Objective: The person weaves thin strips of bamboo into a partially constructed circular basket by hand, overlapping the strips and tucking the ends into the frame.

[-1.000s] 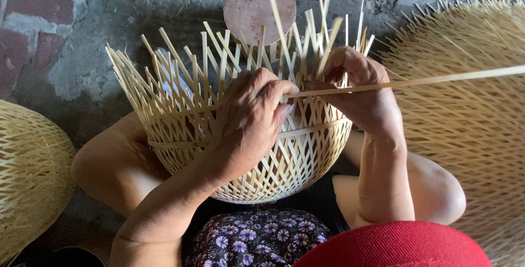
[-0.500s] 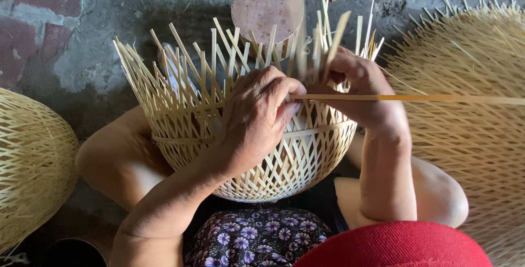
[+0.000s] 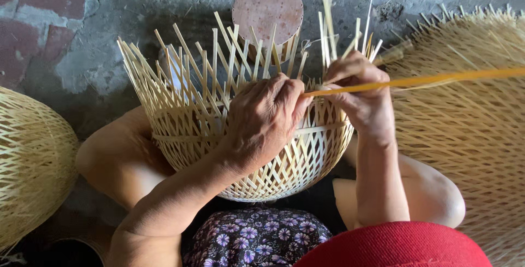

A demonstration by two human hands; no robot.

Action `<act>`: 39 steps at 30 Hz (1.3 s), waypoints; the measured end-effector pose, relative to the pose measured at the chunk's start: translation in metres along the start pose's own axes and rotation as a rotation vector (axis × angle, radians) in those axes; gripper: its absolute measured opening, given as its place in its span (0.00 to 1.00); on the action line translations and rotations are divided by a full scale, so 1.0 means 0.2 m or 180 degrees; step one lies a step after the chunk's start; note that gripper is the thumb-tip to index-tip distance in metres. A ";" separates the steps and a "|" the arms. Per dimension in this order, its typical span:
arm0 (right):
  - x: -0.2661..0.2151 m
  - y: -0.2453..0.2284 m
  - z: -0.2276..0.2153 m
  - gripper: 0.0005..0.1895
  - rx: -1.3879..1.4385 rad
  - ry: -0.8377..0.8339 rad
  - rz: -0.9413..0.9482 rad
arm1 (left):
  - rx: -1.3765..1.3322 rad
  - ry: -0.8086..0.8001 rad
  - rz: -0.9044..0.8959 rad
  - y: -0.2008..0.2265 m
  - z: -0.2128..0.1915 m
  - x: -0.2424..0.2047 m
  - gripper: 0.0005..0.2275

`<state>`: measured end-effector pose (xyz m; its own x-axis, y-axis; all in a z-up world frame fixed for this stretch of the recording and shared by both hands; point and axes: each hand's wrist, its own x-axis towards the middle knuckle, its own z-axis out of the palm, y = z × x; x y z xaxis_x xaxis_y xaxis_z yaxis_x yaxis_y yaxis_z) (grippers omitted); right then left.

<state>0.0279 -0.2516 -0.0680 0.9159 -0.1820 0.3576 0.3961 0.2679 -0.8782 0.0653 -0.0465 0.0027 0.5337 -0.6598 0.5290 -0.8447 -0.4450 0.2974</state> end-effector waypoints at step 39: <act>-0.02 -0.11 -0.13 0.07 -0.2336 -0.0174 -0.0385 | -0.0587 -0.0122 -0.0413 -0.07 0.16 0.12 0.09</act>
<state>0.0139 -0.2803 -0.0585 0.8781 -0.1178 0.4638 0.3674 -0.4550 -0.8112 0.0901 -0.0758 -0.0143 0.6365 -0.6283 0.4473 -0.7599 -0.4116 0.5032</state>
